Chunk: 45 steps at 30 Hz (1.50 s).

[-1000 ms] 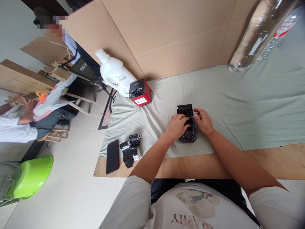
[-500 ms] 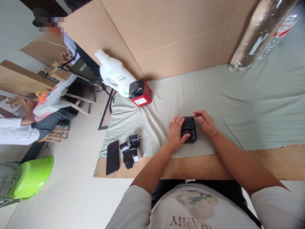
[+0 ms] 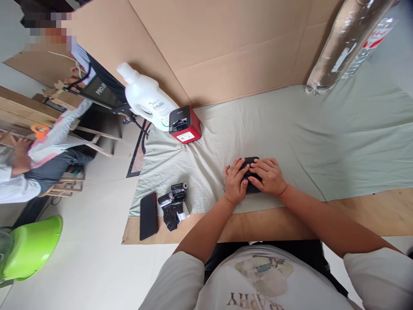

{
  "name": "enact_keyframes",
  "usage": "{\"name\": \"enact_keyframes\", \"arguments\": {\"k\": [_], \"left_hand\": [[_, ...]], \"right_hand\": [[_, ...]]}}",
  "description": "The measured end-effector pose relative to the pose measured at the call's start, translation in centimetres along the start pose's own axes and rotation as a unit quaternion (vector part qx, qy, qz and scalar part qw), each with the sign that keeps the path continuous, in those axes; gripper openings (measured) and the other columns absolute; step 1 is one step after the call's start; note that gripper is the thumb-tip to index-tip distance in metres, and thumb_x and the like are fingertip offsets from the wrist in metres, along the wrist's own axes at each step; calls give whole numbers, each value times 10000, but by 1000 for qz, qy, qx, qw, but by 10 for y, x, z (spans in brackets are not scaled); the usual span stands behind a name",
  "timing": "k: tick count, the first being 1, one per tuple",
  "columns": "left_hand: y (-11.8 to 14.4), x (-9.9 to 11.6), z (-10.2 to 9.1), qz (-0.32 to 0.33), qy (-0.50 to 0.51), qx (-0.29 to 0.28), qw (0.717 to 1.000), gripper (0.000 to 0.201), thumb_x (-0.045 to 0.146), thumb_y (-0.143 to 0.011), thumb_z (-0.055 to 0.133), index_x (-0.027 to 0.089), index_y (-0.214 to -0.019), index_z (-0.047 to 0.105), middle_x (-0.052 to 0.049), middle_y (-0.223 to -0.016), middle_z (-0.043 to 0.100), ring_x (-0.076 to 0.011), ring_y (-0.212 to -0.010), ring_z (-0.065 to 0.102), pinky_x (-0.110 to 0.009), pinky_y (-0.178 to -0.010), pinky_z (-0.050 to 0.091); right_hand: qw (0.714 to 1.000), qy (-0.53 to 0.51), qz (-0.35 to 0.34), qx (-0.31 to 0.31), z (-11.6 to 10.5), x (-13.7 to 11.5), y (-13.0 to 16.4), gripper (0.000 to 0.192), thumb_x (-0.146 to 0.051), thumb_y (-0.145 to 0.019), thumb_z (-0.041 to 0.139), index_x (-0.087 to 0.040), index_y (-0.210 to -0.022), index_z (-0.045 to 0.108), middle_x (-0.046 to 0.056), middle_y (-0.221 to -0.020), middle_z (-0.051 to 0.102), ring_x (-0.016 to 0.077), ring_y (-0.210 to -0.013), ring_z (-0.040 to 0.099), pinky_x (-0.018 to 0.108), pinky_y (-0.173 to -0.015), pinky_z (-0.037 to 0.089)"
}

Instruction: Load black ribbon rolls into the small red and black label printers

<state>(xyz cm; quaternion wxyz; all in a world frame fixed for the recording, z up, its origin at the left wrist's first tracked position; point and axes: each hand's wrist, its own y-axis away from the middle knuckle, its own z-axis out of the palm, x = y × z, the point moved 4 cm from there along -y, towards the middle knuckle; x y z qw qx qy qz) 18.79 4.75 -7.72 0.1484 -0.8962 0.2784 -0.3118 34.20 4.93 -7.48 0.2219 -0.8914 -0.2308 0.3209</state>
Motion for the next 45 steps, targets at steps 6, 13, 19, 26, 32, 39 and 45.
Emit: {"name": "enact_keyframes", "arguments": {"k": [6, 13, 19, 26, 32, 39, 45], "left_hand": [[5, -9, 1, -36, 91, 7, 995, 799, 656, -972, 36, 186, -1411, 511, -176, -1506, 486, -274, -1451, 401, -476, -1160, 296], [22, -32, 5, -134, 228, 126, 956, 638, 614, -1003, 161, 205, -1406, 438, -169, -1419, 503, -269, -1362, 470, -492, -1137, 379], [16, -32, 10, -138, 146, 74, 977, 437, 508, -1027, 283, 212, -1191, 560, -139, -1212, 633, -255, -1191, 580, -499, -1056, 432], [6, -17, 18, -113, -6, -94, 989, 359, 395, -1003, 392, 211, -1200, 630, -124, -1358, 627, -279, -1311, 539, -556, -1106, 352], [0, -2, 27, -37, -106, -241, 964, 501, 361, -970, 474, 273, -1463, 484, -78, -1585, 425, -311, -1509, 302, -636, -1197, 192], [14, 5, 30, 46, -76, -288, 953, 569, 458, -1007, 395, 345, -1558, 313, -26, -1656, 287, -325, -1555, 162, -662, -1212, 119], [-38, -49, -27, -65, -38, -250, 965, 513, 427, -906, 602, 274, -1392, 549, -88, -1430, 590, -279, -1348, 504, -513, -1167, 339]], "right_hand": [[997, 50, 42, -39, 3, -24, 11, 571, -573, -816, 654, -177, -1227, 665, 194, -1313, 625, 426, -1325, 469, 600, -1039, 375], [980, 110, 119, -119, 20, -45, 15, 938, -492, -676, 784, -260, -1512, 426, 176, -1639, 248, 584, -1367, 309, 668, -886, 452], [980, 141, 90, -107, -5, 13, -7, 818, -348, -701, 661, -219, -1486, 469, 121, -1575, 410, 464, -1345, 381, 598, -1008, 416], [948, 243, 194, -63, -63, 164, -47, 777, -341, -729, 625, -118, -1459, 482, 170, -1554, 410, 411, -1305, 414, 552, -1071, 373], [875, 304, 376, -9, -123, 236, -45, 808, -398, -752, 614, -142, -1493, 419, 172, -1591, 331, 445, -1300, 387, 578, -1019, 403], [853, 313, 416, -38, -137, 239, -41, 831, -430, -794, 577, -144, -1538, 342, 174, -1627, 267, 466, -1388, 315, 599, -1067, 352], [894, 335, 296, -14, -108, 198, -16, 787, -526, -899, 461, -130, -1559, 295, 203, -1667, 133, 427, -1524, 92, 595, -1156, 209]]}}
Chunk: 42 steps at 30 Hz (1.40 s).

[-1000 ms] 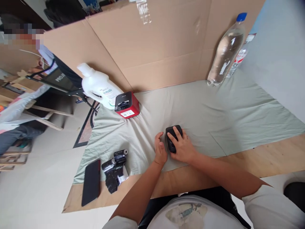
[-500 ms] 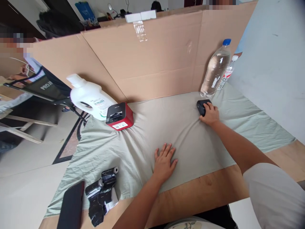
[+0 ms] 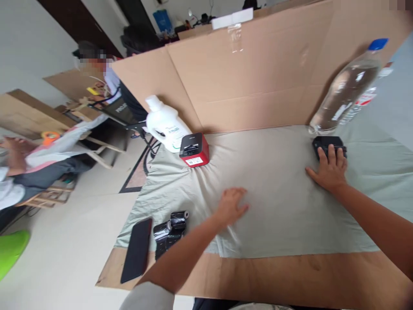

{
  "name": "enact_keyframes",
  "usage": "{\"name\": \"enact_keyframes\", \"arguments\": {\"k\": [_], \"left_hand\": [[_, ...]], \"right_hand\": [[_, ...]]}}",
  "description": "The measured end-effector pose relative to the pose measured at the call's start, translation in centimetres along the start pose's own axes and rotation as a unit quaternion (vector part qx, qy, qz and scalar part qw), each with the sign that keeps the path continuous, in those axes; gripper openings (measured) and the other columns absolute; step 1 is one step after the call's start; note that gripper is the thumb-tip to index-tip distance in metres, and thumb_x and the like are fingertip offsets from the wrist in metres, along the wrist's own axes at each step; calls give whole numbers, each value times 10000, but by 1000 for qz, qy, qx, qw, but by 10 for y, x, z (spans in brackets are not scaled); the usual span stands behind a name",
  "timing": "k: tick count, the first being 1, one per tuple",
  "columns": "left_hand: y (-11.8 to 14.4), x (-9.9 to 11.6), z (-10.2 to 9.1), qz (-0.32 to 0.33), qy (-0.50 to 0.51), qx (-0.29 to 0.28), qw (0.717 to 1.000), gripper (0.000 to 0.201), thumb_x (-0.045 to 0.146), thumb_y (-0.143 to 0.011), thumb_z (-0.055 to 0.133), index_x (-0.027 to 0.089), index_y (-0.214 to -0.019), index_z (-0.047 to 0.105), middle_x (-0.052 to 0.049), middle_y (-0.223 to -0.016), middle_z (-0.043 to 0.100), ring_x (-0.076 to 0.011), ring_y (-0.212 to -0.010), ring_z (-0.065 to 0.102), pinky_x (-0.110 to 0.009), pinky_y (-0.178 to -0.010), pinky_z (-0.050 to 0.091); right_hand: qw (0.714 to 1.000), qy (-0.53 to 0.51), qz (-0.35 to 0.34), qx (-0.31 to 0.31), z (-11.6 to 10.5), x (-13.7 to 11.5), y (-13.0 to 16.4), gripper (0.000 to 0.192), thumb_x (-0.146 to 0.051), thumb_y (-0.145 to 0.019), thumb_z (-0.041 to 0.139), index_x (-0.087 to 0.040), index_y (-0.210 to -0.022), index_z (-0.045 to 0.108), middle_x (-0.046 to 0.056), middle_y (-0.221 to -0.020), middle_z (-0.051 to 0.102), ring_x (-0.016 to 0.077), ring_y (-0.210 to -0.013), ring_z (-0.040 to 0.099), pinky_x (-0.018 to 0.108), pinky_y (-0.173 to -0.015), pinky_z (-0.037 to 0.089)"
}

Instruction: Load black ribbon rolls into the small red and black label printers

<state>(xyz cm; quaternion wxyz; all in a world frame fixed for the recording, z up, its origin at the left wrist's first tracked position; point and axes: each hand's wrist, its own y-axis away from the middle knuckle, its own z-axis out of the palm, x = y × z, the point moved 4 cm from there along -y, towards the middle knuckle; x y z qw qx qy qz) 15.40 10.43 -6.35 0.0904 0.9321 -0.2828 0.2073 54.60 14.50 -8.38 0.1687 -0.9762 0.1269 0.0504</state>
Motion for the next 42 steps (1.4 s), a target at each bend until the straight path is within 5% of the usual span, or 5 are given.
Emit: {"name": "enact_keyframes", "arguments": {"k": [5, 8, 17, 31, 42], "left_hand": [[-48, -88, -143, -270, -96, 288, 914, 670, 560, -870, 600, 240, -1445, 472, -131, -1612, 328, -395, -1498, 233, -582, -1189, 251], [-73, -122, -173, -410, -57, 226, 882, 1000, 703, -729, 672, 284, -1550, 284, -127, -1678, 123, -494, -1509, 99, -655, -1138, 276], [-80, -138, -144, -498, -45, 233, 834, 957, 597, -672, 749, 312, -1493, 349, -153, -1539, 303, -396, -1406, 350, -502, -1099, 390], [15, 74, -27, -153, 4, 248, 957, 1008, 508, -581, 873, 296, -1455, 418, -165, -1497, 323, -454, -1336, 364, -641, -1095, 343], [55, 102, 14, -77, -16, 247, 966, 768, 602, -831, 652, 230, -1465, 431, -195, -1515, 321, -429, -1340, 363, -650, -1106, 342]], "right_hand": [[999, -11, -39, 9, 15, -5, 30, 715, -505, -874, 457, -87, -1454, 443, 221, -1628, 244, 340, -1541, 127, 470, -1218, 213], [999, -5, -39, -5, 19, -4, 29, 656, -505, -883, 423, -81, -1372, 530, 241, -1588, 316, 334, -1520, 207, 453, -1216, 235], [998, -32, -59, -8, 18, -6, 25, 563, -466, -905, 404, -69, -1237, 626, 250, -1550, 382, 377, -1459, 318, 500, -1177, 315], [788, -612, -9, -69, 22, -175, 54, 553, -673, -941, 383, -252, -1257, 552, 106, -1239, 659, 240, -1109, 647, 453, -960, 549], [727, -668, 25, -160, -3, -164, 62, 496, -701, -896, 456, -266, -1034, 649, 32, -1006, 721, 221, -897, 668, 407, -818, 596]]}}
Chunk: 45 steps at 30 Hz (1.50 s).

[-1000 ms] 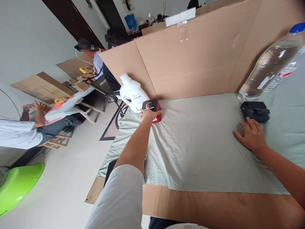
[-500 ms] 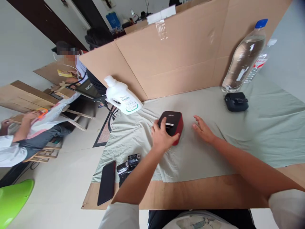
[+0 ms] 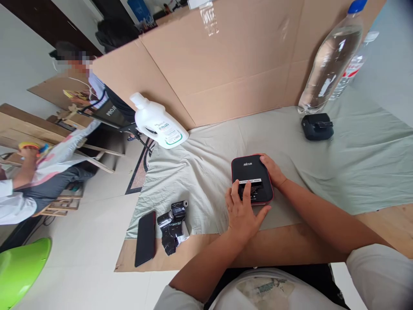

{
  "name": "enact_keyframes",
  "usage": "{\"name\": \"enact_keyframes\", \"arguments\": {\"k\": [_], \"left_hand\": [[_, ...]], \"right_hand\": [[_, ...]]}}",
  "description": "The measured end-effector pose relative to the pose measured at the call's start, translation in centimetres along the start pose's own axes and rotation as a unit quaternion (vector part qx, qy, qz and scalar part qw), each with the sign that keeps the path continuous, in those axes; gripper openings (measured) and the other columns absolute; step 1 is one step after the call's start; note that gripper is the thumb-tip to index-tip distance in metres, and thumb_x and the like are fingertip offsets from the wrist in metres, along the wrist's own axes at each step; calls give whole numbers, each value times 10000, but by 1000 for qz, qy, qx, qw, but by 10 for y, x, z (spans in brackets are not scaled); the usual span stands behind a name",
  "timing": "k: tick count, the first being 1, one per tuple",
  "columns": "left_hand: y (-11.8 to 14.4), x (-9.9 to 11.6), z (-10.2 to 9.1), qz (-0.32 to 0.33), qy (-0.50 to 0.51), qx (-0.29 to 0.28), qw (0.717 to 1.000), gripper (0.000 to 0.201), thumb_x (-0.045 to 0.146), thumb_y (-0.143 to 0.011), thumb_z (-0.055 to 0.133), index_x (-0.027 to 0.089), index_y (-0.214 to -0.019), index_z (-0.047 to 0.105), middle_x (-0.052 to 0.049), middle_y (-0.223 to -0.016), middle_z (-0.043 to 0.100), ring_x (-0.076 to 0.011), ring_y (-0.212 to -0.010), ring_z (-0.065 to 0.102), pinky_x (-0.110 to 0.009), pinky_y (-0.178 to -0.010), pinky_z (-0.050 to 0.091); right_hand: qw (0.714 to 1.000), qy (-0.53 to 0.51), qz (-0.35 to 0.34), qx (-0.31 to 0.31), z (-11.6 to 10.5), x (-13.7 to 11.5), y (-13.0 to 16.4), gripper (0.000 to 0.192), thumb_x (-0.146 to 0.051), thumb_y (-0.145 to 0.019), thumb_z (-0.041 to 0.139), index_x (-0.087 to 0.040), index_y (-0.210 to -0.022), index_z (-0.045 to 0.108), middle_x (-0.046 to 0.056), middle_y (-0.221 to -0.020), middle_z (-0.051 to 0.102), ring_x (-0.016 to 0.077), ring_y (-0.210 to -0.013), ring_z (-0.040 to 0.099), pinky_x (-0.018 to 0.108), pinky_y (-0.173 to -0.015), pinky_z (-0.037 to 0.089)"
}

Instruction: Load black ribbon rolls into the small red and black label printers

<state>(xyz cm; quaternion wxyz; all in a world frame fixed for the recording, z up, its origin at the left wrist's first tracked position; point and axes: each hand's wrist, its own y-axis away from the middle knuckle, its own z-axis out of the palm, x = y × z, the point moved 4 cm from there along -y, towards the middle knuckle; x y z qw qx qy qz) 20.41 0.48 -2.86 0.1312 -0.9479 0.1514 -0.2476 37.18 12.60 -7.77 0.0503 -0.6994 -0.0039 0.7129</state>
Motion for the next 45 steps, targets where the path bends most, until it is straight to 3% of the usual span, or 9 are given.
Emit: {"name": "enact_keyframes", "arguments": {"k": [5, 9, 12, 16, 25, 32, 37, 41, 45], "left_hand": [[-6, -35, -10, -33, 179, -10, 983, 556, 490, -975, 435, 213, -1455, 393, -180, -1475, 362, -299, -1308, 454, -498, -1065, 430], [-26, -68, -1, -194, 380, -35, 904, 523, 345, -834, 569, 226, -1331, 459, -126, -1319, 514, -208, -1049, 568, -360, -846, 516], [-40, -76, 10, -276, 463, -87, 838, 644, 224, -660, 592, 216, -1293, 475, -95, -1214, 570, -195, -991, 582, -325, -790, 517], [-53, -75, 14, -319, 492, -132, 799, 891, 136, -534, 525, 253, -1408, 401, -81, -1215, 573, -209, -1034, 595, -310, -778, 529], [-66, -82, 16, -218, 410, -159, 872, 992, 106, -581, 554, 396, -1512, 371, 7, -1434, 536, -238, -1181, 568, -350, -897, 551], [-70, -76, 17, -205, 494, -217, 817, 1108, 151, -585, 566, 371, -1592, 160, 8, -1543, 460, -239, -1235, 551, -315, -825, 546], [-77, -72, 12, -162, 486, -210, 833, 1163, 148, -546, 539, 395, -1586, 84, -16, -1610, 333, -238, -1312, 506, -342, -927, 523], [-81, -71, 7, -152, 383, -150, 899, 992, 154, -596, 561, 309, -1528, 258, -83, -1551, 376, -267, -1304, 502, -407, -981, 497], [-92, -50, -9, -72, 159, -37, 984, 424, 158, -747, 559, 195, -1167, 597, -104, -1189, 624, -277, -1183, 548, -460, -1048, 424]], "right_hand": [[986, 121, -112, 21, -5, -29, 23, 472, -610, -961, 410, -271, -1231, 596, 74, -1273, 660, 249, -1154, 631, 460, -999, 530], [906, 254, -337, -20, 3, -62, 65, 365, -555, -921, 522, -270, -1101, 663, 89, -1382, 597, 315, -1373, 468, 554, -1140, 382], [849, 321, -418, -39, 12, -57, 90, 272, -540, -834, 659, -293, -947, 680, 53, -1259, 669, 320, -1305, 527, 560, -1113, 399], [830, 358, -428, 18, 15, -35, 103, 237, -483, -784, 726, -313, -943, 682, 40, -1243, 675, 309, -1255, 562, 536, -1048, 455], [822, 364, -436, 36, 16, -28, 106, 216, -431, -794, 732, -325, -972, 672, 7, -1123, 735, 284, -1225, 616, 515, -1103, 410], [823, 372, -427, 49, 15, -20, 106, 219, -465, -780, 740, -340, -949, 677, -7, -1107, 747, 301, -1234, 614, 546, -1107, 405], [821, 333, -462, 19, 16, -28, 103, 252, -388, -803, 730, -297, -1030, 671, 48, -1089, 746, 269, -1100, 674, 488, -959, 538], [819, 311, -482, 17, 16, -34, 101, 251, -339, -824, 709, -265, -1059, 659, 81, -1060, 737, 256, -1009, 688, 453, -838, 586], [818, 306, -486, 20, 16, -34, 101, 272, -350, -837, 701, -258, -1087, 648, 85, -1057, 732, 254, -1005, 682, 454, -831, 591]]}}
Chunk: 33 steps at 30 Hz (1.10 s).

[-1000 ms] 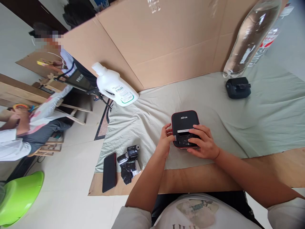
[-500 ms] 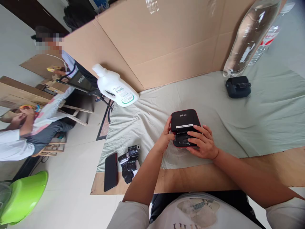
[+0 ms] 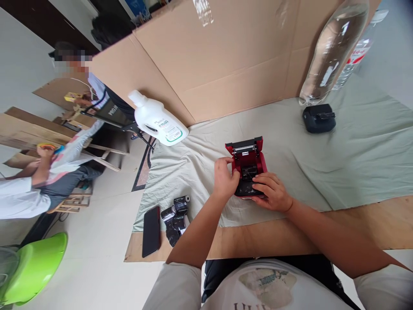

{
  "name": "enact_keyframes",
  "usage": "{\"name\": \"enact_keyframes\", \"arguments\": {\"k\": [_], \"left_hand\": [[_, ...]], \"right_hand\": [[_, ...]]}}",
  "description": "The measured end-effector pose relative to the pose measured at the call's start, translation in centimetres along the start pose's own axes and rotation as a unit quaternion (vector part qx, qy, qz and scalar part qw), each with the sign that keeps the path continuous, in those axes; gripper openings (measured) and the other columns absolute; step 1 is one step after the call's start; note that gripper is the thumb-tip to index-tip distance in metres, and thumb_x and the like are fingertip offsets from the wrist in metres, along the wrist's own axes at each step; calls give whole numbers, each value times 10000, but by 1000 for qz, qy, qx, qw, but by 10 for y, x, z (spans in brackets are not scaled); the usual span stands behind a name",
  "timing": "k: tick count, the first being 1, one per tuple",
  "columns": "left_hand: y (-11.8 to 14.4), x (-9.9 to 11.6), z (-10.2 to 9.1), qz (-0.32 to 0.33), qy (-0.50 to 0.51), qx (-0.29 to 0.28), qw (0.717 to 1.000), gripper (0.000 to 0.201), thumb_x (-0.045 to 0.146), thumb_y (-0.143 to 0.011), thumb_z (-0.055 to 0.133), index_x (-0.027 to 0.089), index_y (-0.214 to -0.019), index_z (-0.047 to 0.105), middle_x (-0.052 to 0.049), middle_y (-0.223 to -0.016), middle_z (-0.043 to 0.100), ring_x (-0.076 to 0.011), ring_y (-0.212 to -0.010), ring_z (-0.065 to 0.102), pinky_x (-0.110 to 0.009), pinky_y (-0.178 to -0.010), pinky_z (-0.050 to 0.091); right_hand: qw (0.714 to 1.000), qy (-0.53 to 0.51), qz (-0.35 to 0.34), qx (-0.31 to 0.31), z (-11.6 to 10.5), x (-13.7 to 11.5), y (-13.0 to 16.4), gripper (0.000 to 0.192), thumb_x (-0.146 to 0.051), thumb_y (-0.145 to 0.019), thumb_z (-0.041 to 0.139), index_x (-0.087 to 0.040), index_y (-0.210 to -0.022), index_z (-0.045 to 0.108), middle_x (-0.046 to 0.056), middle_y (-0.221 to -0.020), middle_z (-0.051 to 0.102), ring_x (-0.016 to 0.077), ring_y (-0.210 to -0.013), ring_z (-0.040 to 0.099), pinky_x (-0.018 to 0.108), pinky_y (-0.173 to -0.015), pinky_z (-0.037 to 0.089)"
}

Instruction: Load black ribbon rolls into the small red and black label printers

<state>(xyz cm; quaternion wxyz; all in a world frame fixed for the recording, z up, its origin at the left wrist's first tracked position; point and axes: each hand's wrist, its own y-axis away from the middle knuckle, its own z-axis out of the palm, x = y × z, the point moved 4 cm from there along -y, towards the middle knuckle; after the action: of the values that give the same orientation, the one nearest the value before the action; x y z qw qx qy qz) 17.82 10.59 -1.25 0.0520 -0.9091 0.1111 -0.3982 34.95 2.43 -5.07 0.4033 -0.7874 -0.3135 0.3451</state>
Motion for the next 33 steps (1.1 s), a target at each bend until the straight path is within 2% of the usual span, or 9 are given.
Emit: {"name": "enact_keyframes", "arguments": {"k": [2, 4, 8, 11, 15, 22, 27, 30, 33], "left_hand": [[-7, 17, 8, 55, -82, -50, 994, 293, 126, -811, 516, 199, -1061, 650, -94, -1074, 683, -274, -1102, 593, -463, -1049, 401], [-14, 30, 19, 78, -156, -133, 976, 330, 101, -826, 513, 192, -1101, 672, -106, -1079, 715, -288, -1080, 617, -479, -1043, 379], [-27, 41, 38, 85, -303, -255, 914, 355, 157, -815, 580, 174, -1153, 690, -140, -1065, 736, -331, -1113, 608, -497, -995, 360], [-31, 43, 44, 90, -357, -286, 885, 276, 195, -827, 578, 173, -1064, 719, -132, -1061, 739, -338, -1170, 568, -485, -979, 356], [-31, 41, 45, 98, -348, -273, 891, 260, 222, -787, 639, 170, -1030, 717, -124, -1108, 722, -334, -1185, 544, -474, -1010, 345], [-30, 39, 38, 98, -233, -216, 943, 319, 148, -716, 654, 195, -1032, 661, -82, -1068, 720, -298, -1115, 602, -471, -1032, 366], [-16, 33, 15, 94, 49, -173, 979, 324, 135, -668, 643, 192, -987, 641, -42, -1035, 705, -221, -985, 637, -376, -963, 464], [-6, 4, -11, 46, 268, -138, 952, 339, 207, -668, 670, 183, -1005, 634, -40, -1015, 687, -189, -939, 628, -318, -856, 497], [1, -49, -47, -71, 365, -126, 920, 413, 289, -613, 716, 178, -1003, 635, -16, -887, 660, -137, -724, 583, -258, -635, 455]], "right_hand": [[1000, -6, -4, 6, 0, 1, 1, 314, -350, -835, 708, -242, -1121, 638, 98, -1060, 728, 261, -1012, 680, 459, -837, 590], [1000, -14, -9, 7, 0, 2, 3, 347, -359, -847, 697, -232, -1161, 622, 110, -1079, 721, 270, -1031, 677, 470, -850, 588], [999, -32, -10, 2, 0, 4, 8, 397, -419, -910, 616, -229, -1256, 572, 123, -1141, 693, 283, -1109, 655, 487, -877, 585], [1000, -22, -8, 9, 0, 6, 12, 484, -480, -942, 552, -188, -1326, 521, 165, -1199, 651, 315, -1198, 601, 517, -917, 568], [999, -2, 25, 35, -1, 14, 13, 642, -610, -925, 506, -198, -1414, 445, 181, -1272, 599, 348, -1225, 563, 585, -957, 525], [997, -19, 63, 30, -1, 23, 11, 795, -687, -874, 530, -194, -1478, 375, 188, -1304, 550, 353, -1208, 546, 591, -981, 494], [998, -7, 67, 17, -1, 24, 12, 778, -695, -869, 531, -226, -1469, 373, 169, -1307, 551, 353, -1199, 548, 582, -966, 494], [998, -2, 67, 12, -2, 23, 11, 765, -689, -874, 528, -209, -1453, 391, 175, -1303, 555, 353, -1193, 551, 575, -960, 498], [998, 2, 62, 9, -2, 22, 9, 746, -685, -873, 533, -199, -1428, 419, 175, -1288, 571, 356, -1187, 561, 578, -958, 502]]}}
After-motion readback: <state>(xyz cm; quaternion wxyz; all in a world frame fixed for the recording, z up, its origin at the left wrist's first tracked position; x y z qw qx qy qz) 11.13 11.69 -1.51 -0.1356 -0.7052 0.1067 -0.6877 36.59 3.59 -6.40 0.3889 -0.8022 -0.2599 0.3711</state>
